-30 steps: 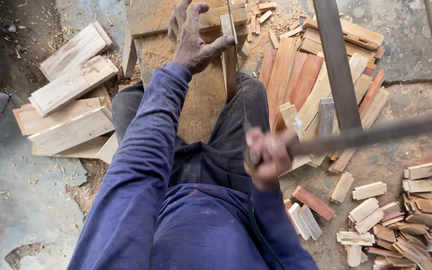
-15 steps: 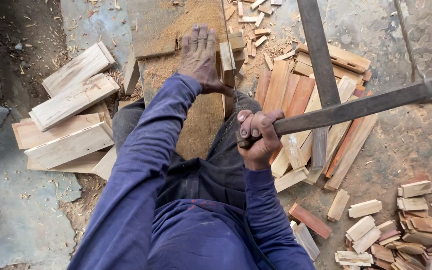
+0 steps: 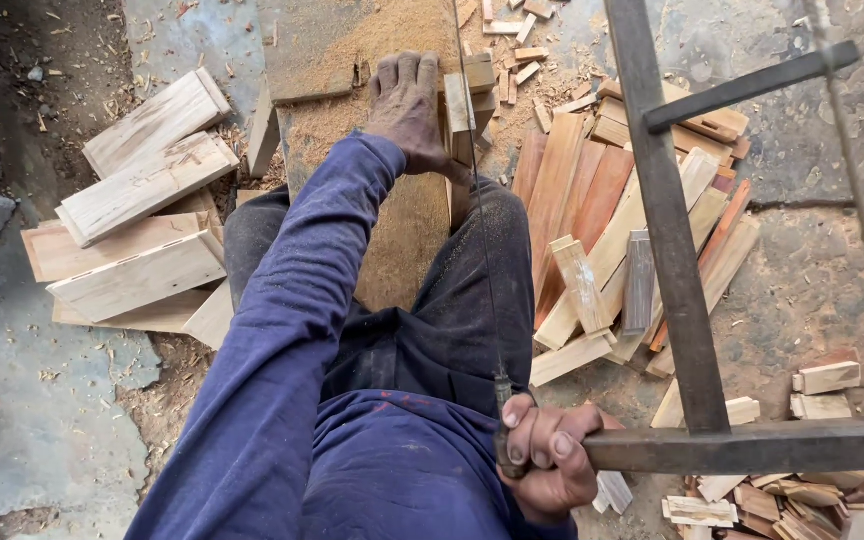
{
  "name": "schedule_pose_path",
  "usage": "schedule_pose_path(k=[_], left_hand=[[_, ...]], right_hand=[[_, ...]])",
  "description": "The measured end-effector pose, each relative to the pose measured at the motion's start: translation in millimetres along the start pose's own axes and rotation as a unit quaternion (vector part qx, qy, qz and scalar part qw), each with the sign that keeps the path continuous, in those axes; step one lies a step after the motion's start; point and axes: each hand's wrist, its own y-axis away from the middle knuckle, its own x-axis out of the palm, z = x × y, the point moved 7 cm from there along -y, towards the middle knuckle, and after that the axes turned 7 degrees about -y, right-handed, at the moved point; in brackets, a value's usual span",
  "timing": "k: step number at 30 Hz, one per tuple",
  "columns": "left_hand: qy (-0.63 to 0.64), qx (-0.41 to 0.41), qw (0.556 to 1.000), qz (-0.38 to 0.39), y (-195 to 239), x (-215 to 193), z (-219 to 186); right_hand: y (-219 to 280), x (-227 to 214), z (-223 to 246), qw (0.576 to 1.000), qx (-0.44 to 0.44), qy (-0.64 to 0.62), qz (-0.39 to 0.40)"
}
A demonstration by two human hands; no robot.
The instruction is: The person sits on the ground and uses a bow saw to cut a small piece of wood held between their legs. They repeatedly saw through the wood, pause to reposition it, and continue cutting until the piece is separated.
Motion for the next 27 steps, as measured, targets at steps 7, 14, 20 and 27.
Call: schedule_pose_path(k=[7, 14, 20, 27], left_hand=[[-0.002, 0.005, 1.000, -0.019, 1, -7, -2], [-0.054, -0.014, 0.998, 0.007, -22, 36, 19], [-0.039, -0.006, 0.999, 0.015, -7, 8, 3], [-0.033, -0.004, 0.999, 0.011, -3, 3, 2]], right_hand=[[-125, 12, -75, 0.999, -0.041, 0.008, 0.017], [-137, 22, -81, 1.000, -0.019, 0.005, -0.006], [-16, 12, -6, 0.999, -0.016, -0.030, -0.013], [-114, 10, -70, 0.999, -0.029, -0.018, -0.004]])
